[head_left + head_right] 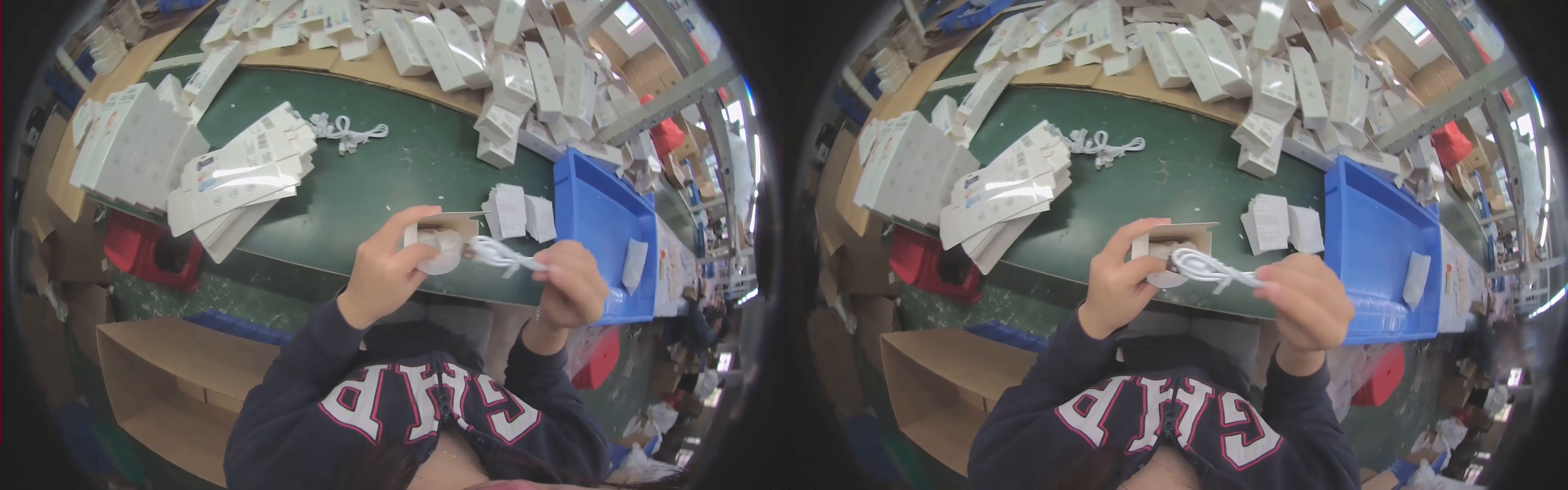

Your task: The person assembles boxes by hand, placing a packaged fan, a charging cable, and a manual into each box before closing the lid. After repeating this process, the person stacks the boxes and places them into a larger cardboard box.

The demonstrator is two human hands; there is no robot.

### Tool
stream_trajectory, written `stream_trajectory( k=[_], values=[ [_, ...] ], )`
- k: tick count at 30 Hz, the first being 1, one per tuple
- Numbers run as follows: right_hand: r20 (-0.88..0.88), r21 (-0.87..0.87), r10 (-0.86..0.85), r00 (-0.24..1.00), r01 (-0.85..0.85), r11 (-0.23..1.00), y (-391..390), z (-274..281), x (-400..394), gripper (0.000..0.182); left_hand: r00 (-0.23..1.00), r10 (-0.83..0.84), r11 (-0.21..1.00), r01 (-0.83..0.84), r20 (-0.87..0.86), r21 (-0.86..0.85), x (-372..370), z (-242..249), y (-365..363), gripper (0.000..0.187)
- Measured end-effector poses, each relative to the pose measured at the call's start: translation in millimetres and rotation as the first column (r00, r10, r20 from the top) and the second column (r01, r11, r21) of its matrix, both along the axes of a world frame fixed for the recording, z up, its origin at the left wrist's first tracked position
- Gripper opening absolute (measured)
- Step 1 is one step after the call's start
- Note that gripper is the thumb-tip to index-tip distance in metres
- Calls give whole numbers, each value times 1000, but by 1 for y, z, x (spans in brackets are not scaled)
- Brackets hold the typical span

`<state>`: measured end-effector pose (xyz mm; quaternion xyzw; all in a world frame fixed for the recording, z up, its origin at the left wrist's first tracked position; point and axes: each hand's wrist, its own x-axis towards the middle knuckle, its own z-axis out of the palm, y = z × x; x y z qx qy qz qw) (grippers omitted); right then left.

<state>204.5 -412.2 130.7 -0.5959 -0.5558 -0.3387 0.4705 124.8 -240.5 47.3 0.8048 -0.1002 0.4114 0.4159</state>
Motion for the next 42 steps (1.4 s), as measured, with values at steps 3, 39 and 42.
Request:
stream_trajectory(
  k=[3, 39, 42],
  values=[
    [97, -330, -56, 994, 85, 940, -8, 8, -12, 8, 999, -41, 999, 42, -23, 15, 4, 2, -13, 17],
    [-840, 504, 532, 100, -216, 836, 23, -92, 2, 21, 743, -669, 615, 556, 3, -560, 41, -20, -18, 43],
    [-796, 380, 444, 412, -231, 895, 24, -106, -2, 32, 870, -484, 764, 474, 95, -438, 42, -28, -29, 17]
  ],
)
